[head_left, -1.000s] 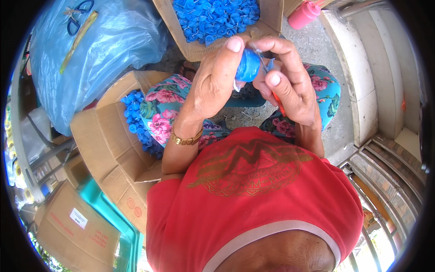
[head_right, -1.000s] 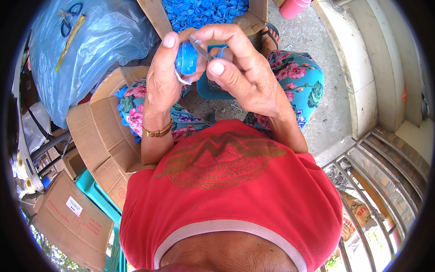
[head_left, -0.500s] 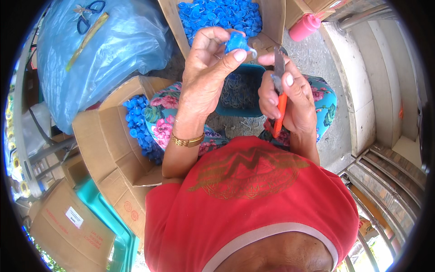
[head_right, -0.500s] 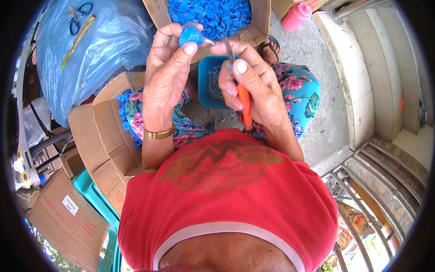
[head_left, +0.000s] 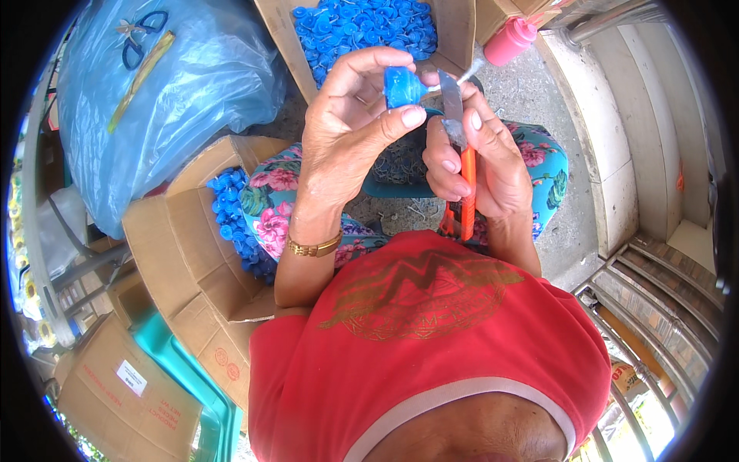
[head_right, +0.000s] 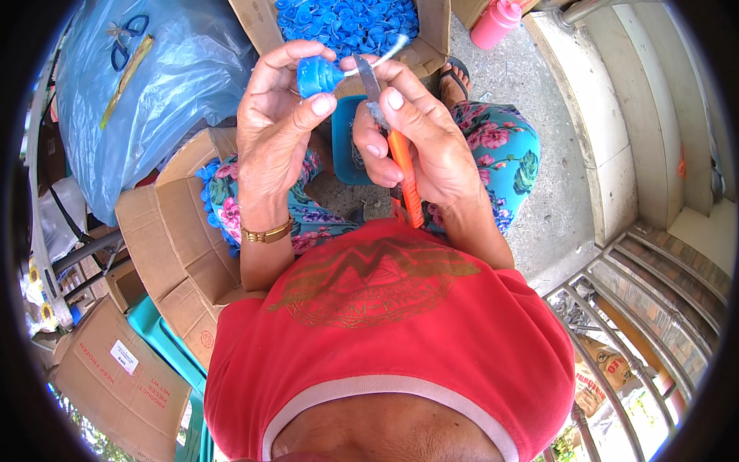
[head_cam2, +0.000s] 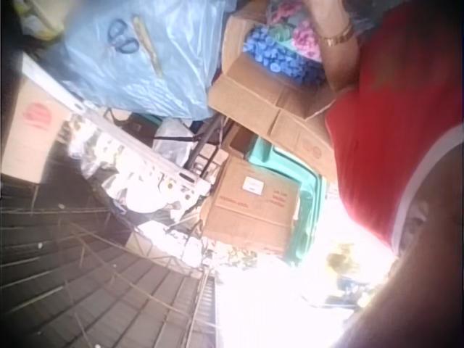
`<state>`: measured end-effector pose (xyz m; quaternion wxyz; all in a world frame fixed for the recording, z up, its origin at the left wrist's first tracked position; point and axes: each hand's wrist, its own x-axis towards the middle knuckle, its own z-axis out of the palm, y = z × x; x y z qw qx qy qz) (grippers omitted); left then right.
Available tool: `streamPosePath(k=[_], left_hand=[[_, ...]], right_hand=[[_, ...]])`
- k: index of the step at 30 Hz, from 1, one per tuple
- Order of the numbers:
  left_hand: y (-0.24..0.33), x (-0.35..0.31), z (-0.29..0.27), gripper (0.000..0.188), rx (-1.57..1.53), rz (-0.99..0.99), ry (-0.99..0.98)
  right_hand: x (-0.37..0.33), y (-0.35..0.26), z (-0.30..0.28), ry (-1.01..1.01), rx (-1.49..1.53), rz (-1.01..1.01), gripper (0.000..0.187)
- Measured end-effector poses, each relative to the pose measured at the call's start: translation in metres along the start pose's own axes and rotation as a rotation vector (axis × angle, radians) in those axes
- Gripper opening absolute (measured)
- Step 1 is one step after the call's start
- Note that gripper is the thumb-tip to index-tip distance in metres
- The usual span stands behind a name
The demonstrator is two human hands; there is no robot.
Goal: The person sits on the floor and repeatedly picks up small blue plastic pieces from a box. They insert a small metal pin into each piece, then use pliers to crimp the pin, securing it in place. The finished items are placed into a blue container.
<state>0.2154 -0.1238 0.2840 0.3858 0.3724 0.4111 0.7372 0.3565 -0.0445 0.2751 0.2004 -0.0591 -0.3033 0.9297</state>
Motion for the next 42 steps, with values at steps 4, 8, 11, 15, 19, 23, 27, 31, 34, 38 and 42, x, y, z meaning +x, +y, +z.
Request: streamPosePath(k=[4, 8, 11, 15, 19, 23, 27, 31, 34, 38, 42], left_hand=[[-0.003, -0.001, -0.001, 0.041, -0.003, 0.012, 0.005], [-0.001, -0.003, -0.002, 0.038, -0.095, -0.085, 0.014], [-0.001, -0.003, 0.002, 0.04, -0.268, -0.262, 0.087], [-0.006, -0.003, 0.006, 0.041, 0.215, -0.177, 0.006], [0.002, -0.003, 0.0, 0.026, 0.343, -0.216, -0.054], [0.02, -0.006, 0.003, 0.013, 0.49, -0.342, -0.02], [0.012, -0.009, -0.005, 0.009, 0.662, -0.202, -0.003], [0.036, -0.013, -0.016, 0.005, 0.394, -0.427, 0.089], [0.014, -0.009, -0.02, 0.026, 0.995, -0.099, -0.053], [-0.002, -0.009, -0.022, 0.037, 1.289, -0.052, -0.196], [0.0, -0.007, -0.033, 0.037, 1.351, -0.073, -0.215]], right_hand=[[0.002, 0.001, -0.002, 0.04, -0.251, -0.098, 0.037], [0.012, 0.01, -0.006, 0.157, -1.242, -0.563, 0.035], [0.013, 0.003, -0.001, 0.276, -1.941, -0.757, 0.043], [0.015, -0.007, 0.01, 0.237, -2.04, -0.746, 0.043], [0.015, -0.012, 0.008, 0.163, -1.874, -0.66, 0.04], [0.014, -0.015, 0.008, 0.099, -1.872, -0.636, 0.038], [0.009, -0.022, 0.012, 0.069, -1.929, -0.597, 0.037], [0.006, -0.075, -0.032, 0.595, -1.902, -0.913, 0.032], [0.001, -0.072, -0.004, 0.541, -1.474, -0.804, 0.033], [0.023, -0.032, 0.017, 0.617, -1.367, -0.819, 0.034], [0.002, -0.03, 0.006, 0.306, -0.69, -0.416, 0.039]])
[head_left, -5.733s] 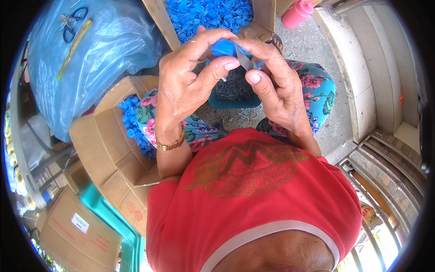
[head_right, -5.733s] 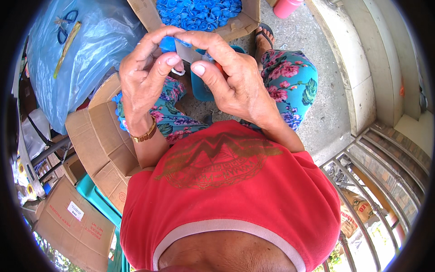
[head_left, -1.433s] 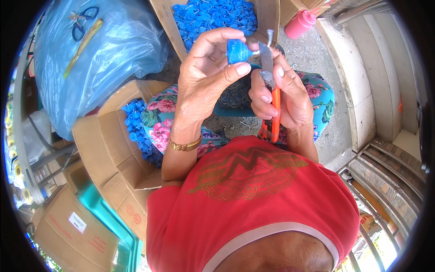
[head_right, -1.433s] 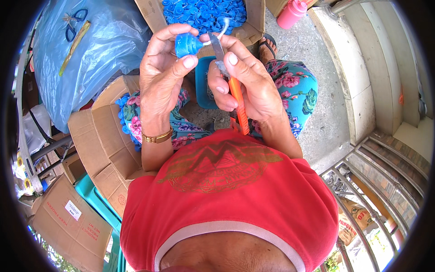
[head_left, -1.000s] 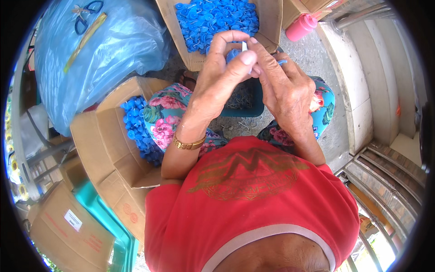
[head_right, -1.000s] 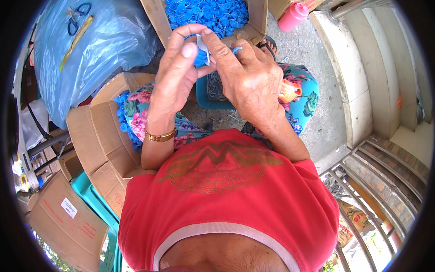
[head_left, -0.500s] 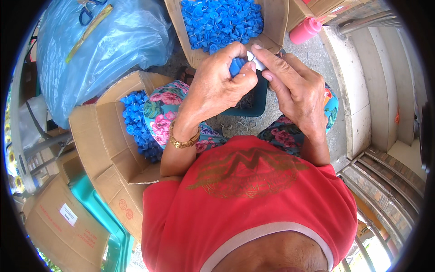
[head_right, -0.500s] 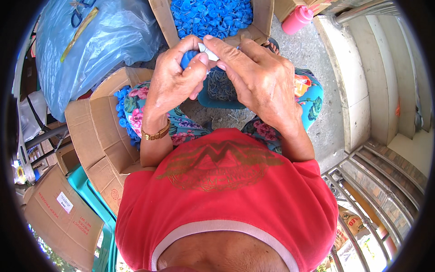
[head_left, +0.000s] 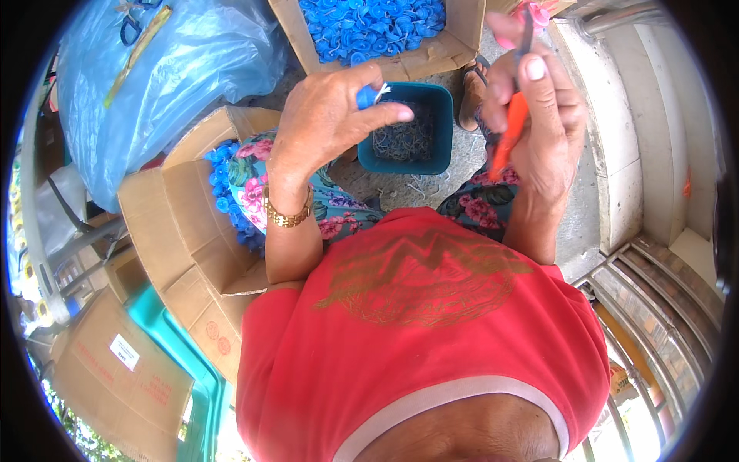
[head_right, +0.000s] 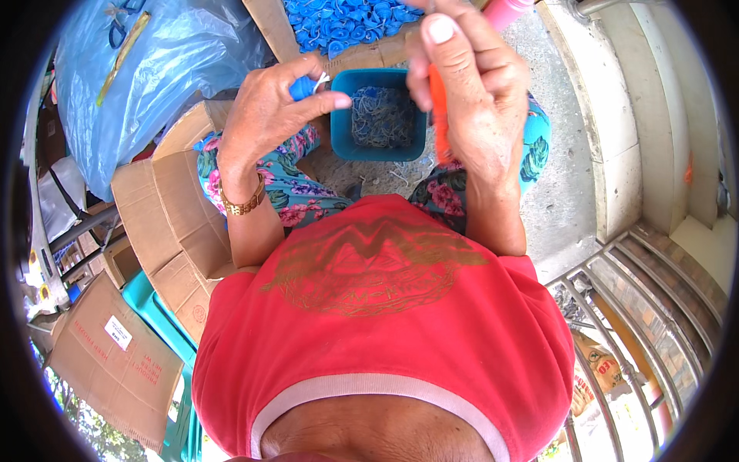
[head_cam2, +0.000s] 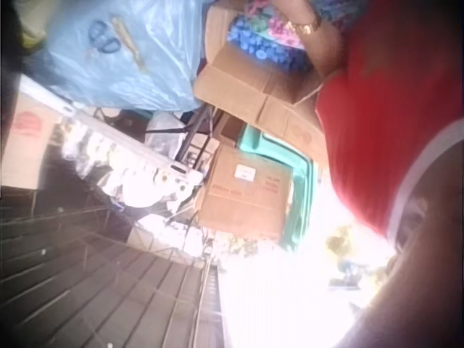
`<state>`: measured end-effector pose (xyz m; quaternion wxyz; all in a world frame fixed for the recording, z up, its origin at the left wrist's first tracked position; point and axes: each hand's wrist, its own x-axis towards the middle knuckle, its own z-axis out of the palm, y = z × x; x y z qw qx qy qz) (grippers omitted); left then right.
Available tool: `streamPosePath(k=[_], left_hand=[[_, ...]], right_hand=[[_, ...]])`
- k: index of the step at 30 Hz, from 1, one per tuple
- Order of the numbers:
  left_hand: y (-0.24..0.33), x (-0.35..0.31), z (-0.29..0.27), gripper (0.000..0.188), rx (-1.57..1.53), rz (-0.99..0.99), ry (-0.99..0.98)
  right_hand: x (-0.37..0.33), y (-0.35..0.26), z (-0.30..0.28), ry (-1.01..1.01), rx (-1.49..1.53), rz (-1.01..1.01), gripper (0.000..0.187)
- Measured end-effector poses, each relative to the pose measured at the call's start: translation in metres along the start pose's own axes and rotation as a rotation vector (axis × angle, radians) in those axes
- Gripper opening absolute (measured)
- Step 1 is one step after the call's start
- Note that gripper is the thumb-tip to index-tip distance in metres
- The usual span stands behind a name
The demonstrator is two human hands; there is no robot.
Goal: The person sits on the floor and repeatedly picks up small blue plastic pieces from a box. They insert a small metal pin into each piece, then use pliers to crimp the pin, securing it in place. The finished items are placed into a blue container.
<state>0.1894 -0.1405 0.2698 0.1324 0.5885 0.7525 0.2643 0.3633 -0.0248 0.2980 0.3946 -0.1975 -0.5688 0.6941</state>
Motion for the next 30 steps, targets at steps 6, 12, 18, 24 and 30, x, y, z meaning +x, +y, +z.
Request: streamPosePath(k=[6, 12, 18, 24, 30], left_hand=[[0.011, 0.003, 0.003, 0.031, 0.064, 0.015, -0.053], [0.005, 0.0, 0.004, 0.028, 0.21, -0.008, -0.047], [0.01, -0.01, -0.002, 0.028, 0.192, -0.005, 0.061], [0.016, -0.015, -0.009, 0.04, 0.239, -0.066, -0.048], [0.033, -0.018, 0.011, 0.056, 0.23, 0.063, 0.002]], right_hand=[[-0.005, 0.021, -0.004, -0.167, 0.462, 0.402, 0.053], [-0.036, 0.044, -0.017, -0.179, 0.653, 0.703, 0.057], [-0.05, 0.057, -0.018, -0.179, 0.511, 0.7, 0.05], [-0.046, 0.057, -0.016, -0.186, 0.554, 0.683, 0.038], [-0.043, 0.049, 0.009, -0.111, 0.345, 0.536, 0.023]])
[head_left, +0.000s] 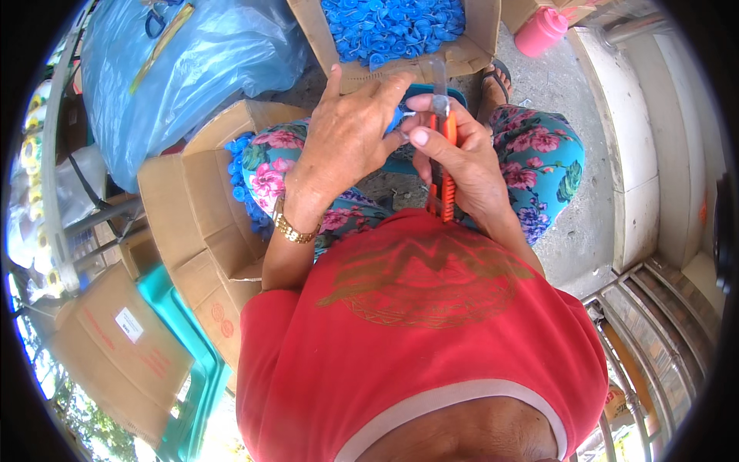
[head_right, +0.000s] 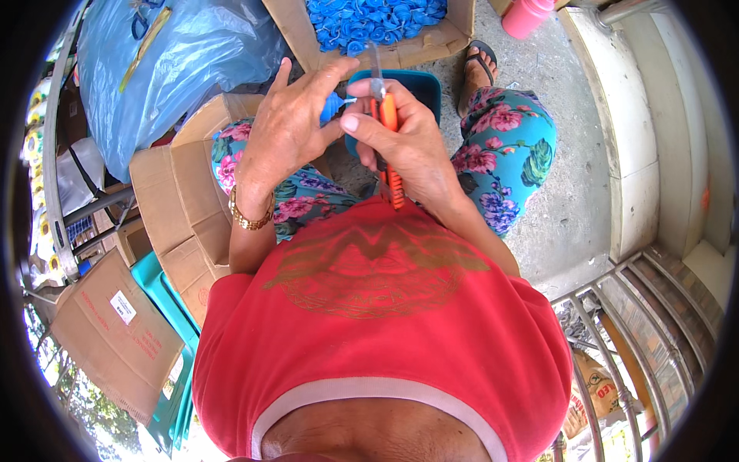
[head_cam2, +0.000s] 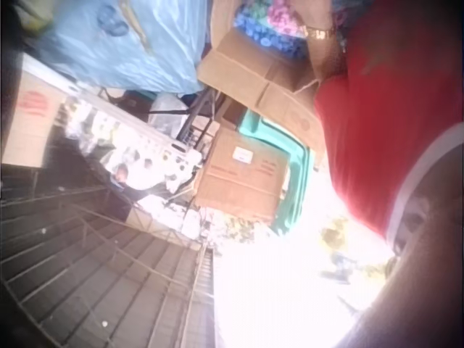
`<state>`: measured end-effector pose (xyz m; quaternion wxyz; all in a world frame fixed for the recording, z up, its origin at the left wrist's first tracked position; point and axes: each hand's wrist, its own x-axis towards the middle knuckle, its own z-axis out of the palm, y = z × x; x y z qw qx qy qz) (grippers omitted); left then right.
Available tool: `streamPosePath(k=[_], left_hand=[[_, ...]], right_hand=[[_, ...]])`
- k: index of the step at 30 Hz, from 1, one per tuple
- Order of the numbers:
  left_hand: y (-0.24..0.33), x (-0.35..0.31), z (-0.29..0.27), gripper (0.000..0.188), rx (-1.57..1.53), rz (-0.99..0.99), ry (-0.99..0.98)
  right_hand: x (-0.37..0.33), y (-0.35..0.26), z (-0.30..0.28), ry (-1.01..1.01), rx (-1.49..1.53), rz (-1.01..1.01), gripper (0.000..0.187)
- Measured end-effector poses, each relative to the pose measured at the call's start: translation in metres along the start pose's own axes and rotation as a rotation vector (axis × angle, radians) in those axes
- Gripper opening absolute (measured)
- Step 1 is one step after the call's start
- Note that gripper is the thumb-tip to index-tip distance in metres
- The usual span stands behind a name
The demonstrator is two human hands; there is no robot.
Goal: The person sits on the floor and repeatedly picks up small blue plastic pieces from a box. They insert a small metal pin into each piece, then use pliers to crimp the pin, securing it in place. The finished items are placed into a blue container.
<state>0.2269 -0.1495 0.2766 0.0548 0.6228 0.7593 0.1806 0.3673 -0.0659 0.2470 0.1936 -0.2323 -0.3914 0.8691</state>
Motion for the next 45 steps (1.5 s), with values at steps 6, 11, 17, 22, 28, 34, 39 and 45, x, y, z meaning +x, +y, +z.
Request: streamPosePath(k=[6, 11, 17, 22, 28, 34, 39, 45], left_hand=[[0.005, -0.007, -0.012, 0.06, -0.013, -0.074, 0.048], [-0.001, -0.031, -0.057, 0.068, 0.116, -0.531, 0.193], [-0.056, -0.102, -0.08, 0.053, 1.059, -0.941, 0.35], [-0.053, -0.012, -0.025, 0.041, 0.495, -0.484, 0.353], [-0.158, 0.106, 0.156, 0.028, -0.052, -0.622, 0.032], [-0.208, 0.112, 0.249, 0.032, 0.121, -0.832, -0.223], [-0.22, 0.108, 0.241, 0.03, -0.768, -0.989, 0.08], [-0.103, 0.092, 0.131, 0.028, -1.522, -0.93, 0.144]], right_hand=[[0.001, 0.012, -0.014, 0.098, -0.162, -0.161, 0.01], [0.001, 0.012, -0.031, 0.249, -0.177, -0.202, 0.007], [-0.003, 0.031, -0.042, 0.149, 0.101, 0.052, 0.018], [0.002, 0.04, -0.036, 0.031, -0.016, 0.235, 0.022], [0.004, 0.026, -0.043, 0.162, 0.037, 0.205, 0.019], [0.005, 0.027, -0.056, 0.189, -0.039, 0.139, 0.017], [0.007, 0.023, -0.052, 0.201, -0.057, 0.147, 0.02], [0.003, 0.02, -0.045, 0.132, -0.057, 0.066, 0.041]])
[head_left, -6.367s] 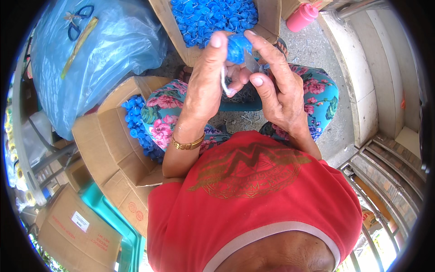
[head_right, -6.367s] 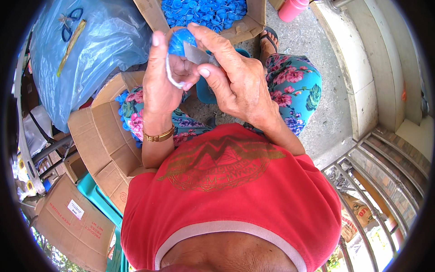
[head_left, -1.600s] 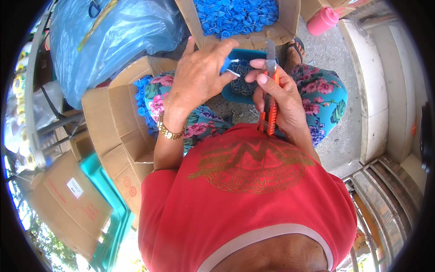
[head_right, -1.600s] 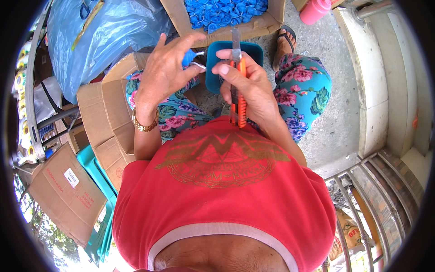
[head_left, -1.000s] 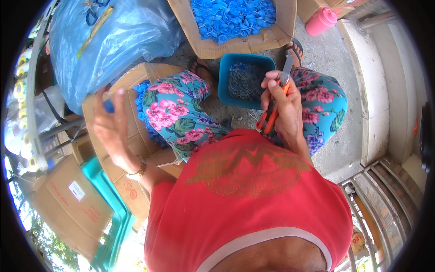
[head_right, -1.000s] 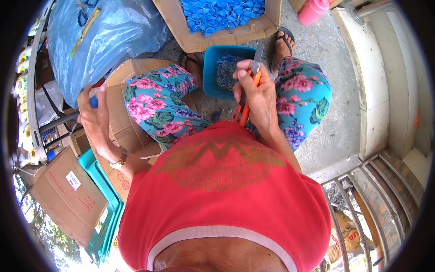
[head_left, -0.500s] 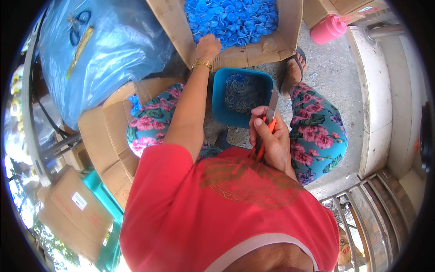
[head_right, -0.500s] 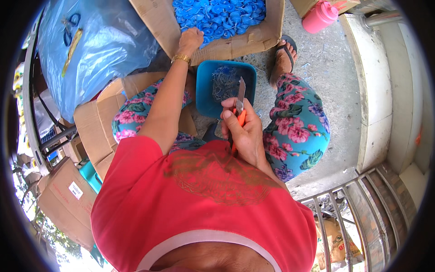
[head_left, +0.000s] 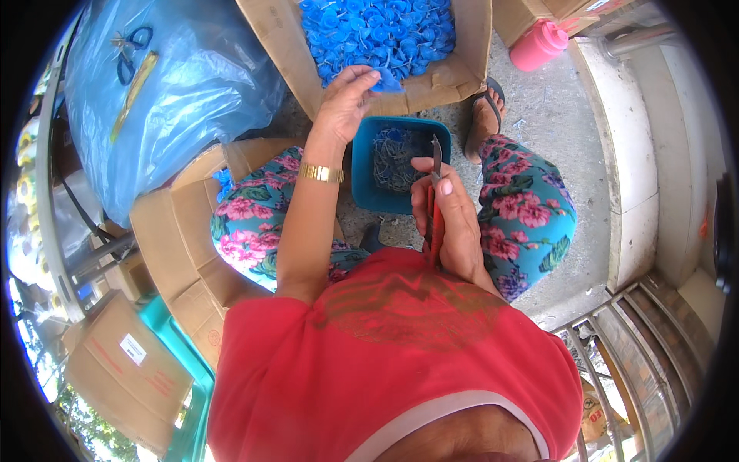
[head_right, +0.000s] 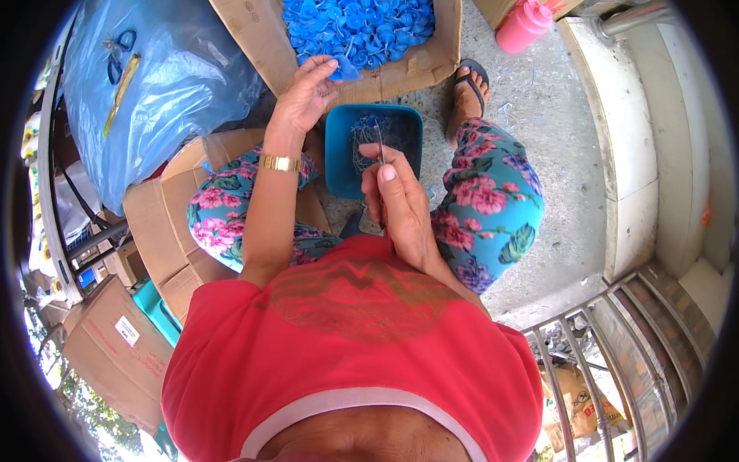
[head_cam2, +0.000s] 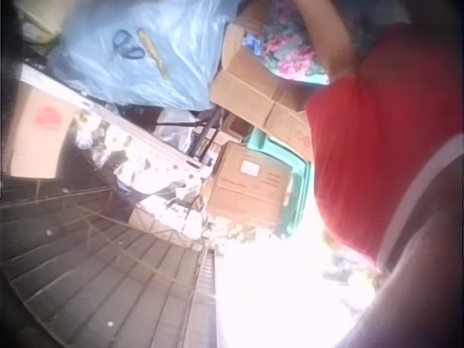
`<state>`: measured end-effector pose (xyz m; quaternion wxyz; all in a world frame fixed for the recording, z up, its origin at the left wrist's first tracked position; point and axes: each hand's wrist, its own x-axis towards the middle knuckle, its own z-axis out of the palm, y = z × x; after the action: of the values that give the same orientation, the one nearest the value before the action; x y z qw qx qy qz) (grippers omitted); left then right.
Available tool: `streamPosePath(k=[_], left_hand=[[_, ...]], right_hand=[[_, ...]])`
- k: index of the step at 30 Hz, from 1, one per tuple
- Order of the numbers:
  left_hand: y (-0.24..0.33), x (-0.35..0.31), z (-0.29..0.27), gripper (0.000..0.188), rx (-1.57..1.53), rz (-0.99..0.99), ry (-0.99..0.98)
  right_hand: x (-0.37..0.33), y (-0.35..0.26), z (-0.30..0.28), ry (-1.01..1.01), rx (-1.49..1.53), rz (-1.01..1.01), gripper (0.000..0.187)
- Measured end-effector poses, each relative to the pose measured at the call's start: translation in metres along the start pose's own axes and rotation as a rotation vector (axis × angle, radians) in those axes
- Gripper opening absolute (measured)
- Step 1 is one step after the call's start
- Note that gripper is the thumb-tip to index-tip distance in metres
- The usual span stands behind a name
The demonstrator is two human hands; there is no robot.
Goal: The person sits on the floor and repeatedly picks up small blue plastic pieces from a box. They insert a small metal pin into each piece, then use pliers to crimp the pin, securing it in place. The finished items are placed into a blue container.
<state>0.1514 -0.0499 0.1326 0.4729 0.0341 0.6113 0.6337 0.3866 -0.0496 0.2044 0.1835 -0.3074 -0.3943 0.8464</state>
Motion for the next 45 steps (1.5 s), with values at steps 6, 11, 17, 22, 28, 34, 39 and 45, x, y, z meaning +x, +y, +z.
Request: streamPosePath(k=[6, 11, 17, 22, 28, 34, 39, 45], left_hand=[[0.037, -0.1, 0.029, 0.025, -0.081, 0.232, -0.337], [0.047, -0.151, 0.031, 0.026, -0.18, 0.315, -0.504], [0.05, -0.178, 0.017, 0.027, -0.268, 0.273, -0.69], [0.051, -0.188, 0.01, 0.034, -0.067, 0.366, -0.612], [0.058, -0.199, 0.01, 0.039, 0.148, 0.465, -0.535], [0.057, -0.199, 0.009, 0.038, 0.191, 0.55, -0.459], [0.054, -0.194, 0.004, 0.032, 0.135, 0.532, -0.452], [0.056, -0.199, 0.009, 0.038, -0.025, 0.414, -0.5]], right_hand=[[-0.009, -0.013, 0.006, -0.026, -0.445, -0.326, 0.04], [-0.022, -0.03, 0.02, -0.107, -0.138, -0.374, 0.045], [-0.037, -0.039, 0.03, -0.341, 0.077, -0.205, 0.052], [-0.042, -0.037, 0.028, -0.483, 0.336, 0.087, 0.053], [-0.028, -0.033, 0.033, -0.651, 0.432, 0.113, 0.051], [-0.024, -0.031, 0.036, -0.611, 0.473, 0.123, 0.047], [-0.025, -0.037, 0.034, -0.48, 0.352, 0.057, 0.044], [-0.025, -0.031, 0.037, -0.184, -0.364, -0.531, 0.036]])
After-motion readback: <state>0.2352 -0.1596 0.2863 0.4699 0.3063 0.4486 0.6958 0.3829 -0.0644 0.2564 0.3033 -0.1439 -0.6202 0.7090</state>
